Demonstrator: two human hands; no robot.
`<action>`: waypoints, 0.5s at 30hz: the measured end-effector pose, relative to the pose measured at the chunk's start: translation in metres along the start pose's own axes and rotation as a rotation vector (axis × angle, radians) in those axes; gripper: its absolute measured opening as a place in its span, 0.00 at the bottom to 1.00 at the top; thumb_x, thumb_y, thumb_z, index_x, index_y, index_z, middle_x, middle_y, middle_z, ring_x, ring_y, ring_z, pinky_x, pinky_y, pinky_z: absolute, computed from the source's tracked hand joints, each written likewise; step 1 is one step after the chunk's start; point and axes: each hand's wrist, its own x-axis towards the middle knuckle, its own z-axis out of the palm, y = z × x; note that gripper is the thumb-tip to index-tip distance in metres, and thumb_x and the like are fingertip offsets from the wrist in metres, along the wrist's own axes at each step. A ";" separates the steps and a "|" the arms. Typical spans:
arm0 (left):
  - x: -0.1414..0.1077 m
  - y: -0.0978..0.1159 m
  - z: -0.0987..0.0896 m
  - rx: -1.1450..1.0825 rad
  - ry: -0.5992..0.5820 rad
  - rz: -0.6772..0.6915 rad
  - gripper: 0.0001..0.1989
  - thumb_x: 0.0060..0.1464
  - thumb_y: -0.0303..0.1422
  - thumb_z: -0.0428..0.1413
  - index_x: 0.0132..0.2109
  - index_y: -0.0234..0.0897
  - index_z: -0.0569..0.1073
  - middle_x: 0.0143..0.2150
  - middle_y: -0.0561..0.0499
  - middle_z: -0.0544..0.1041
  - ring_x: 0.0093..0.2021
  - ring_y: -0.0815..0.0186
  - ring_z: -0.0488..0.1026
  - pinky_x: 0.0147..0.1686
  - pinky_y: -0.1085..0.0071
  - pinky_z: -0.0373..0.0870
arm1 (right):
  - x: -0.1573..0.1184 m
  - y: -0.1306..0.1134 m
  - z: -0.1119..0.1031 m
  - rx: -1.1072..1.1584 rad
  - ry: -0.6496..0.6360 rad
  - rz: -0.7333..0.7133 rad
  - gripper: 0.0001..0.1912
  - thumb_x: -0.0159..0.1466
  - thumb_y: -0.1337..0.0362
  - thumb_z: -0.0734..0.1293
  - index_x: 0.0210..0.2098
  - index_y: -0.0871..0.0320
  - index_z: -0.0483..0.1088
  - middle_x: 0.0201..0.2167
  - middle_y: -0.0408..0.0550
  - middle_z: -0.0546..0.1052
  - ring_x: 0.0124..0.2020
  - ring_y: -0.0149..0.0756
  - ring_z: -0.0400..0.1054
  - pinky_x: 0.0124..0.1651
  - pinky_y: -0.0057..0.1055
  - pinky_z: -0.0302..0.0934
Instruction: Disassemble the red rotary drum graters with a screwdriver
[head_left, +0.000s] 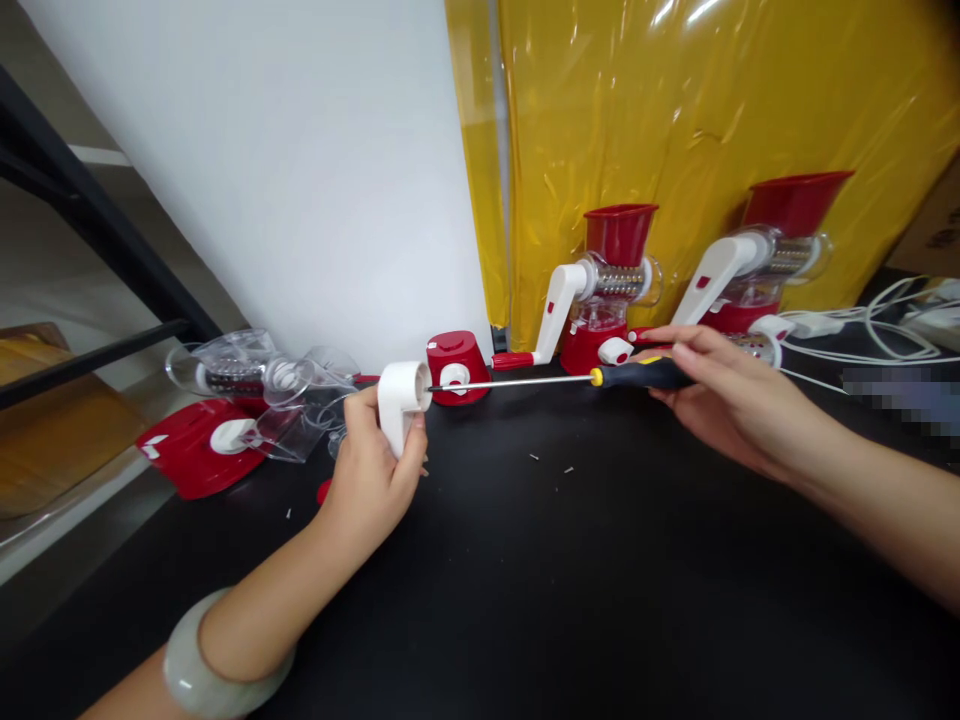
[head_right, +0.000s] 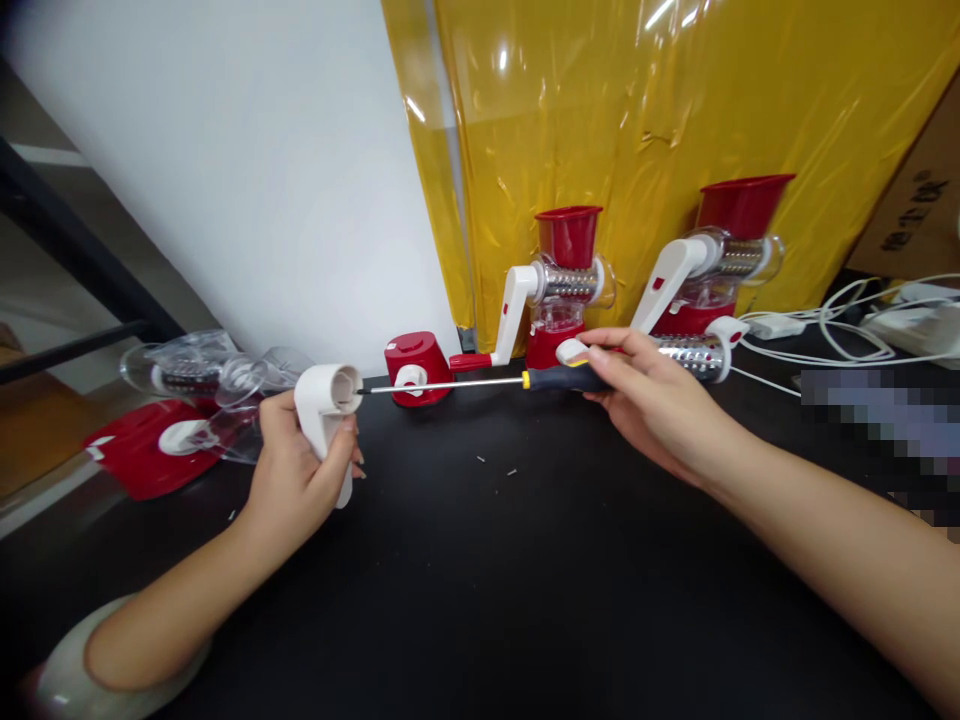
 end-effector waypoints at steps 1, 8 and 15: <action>0.000 0.000 0.000 0.010 0.000 0.008 0.19 0.60 0.39 0.54 0.52 0.39 0.56 0.29 0.57 0.70 0.21 0.62 0.76 0.21 0.65 0.76 | 0.001 0.002 0.000 0.006 -0.005 0.073 0.17 0.58 0.48 0.73 0.40 0.52 0.72 0.36 0.45 0.77 0.37 0.36 0.73 0.40 0.33 0.70; 0.002 -0.003 -0.002 0.059 0.029 0.027 0.20 0.59 0.39 0.54 0.53 0.38 0.57 0.31 0.55 0.71 0.24 0.62 0.76 0.23 0.65 0.75 | 0.005 0.012 -0.010 -0.355 -0.144 0.036 0.21 0.63 0.42 0.66 0.38 0.54 0.70 0.22 0.41 0.72 0.19 0.28 0.59 0.22 0.27 0.54; 0.000 -0.003 0.000 0.045 -0.009 0.007 0.20 0.60 0.39 0.54 0.54 0.39 0.56 0.30 0.55 0.71 0.23 0.62 0.76 0.23 0.66 0.74 | -0.005 -0.009 -0.001 0.065 -0.043 -0.092 0.26 0.48 0.64 0.80 0.42 0.45 0.69 0.35 0.36 0.76 0.37 0.30 0.71 0.47 0.29 0.65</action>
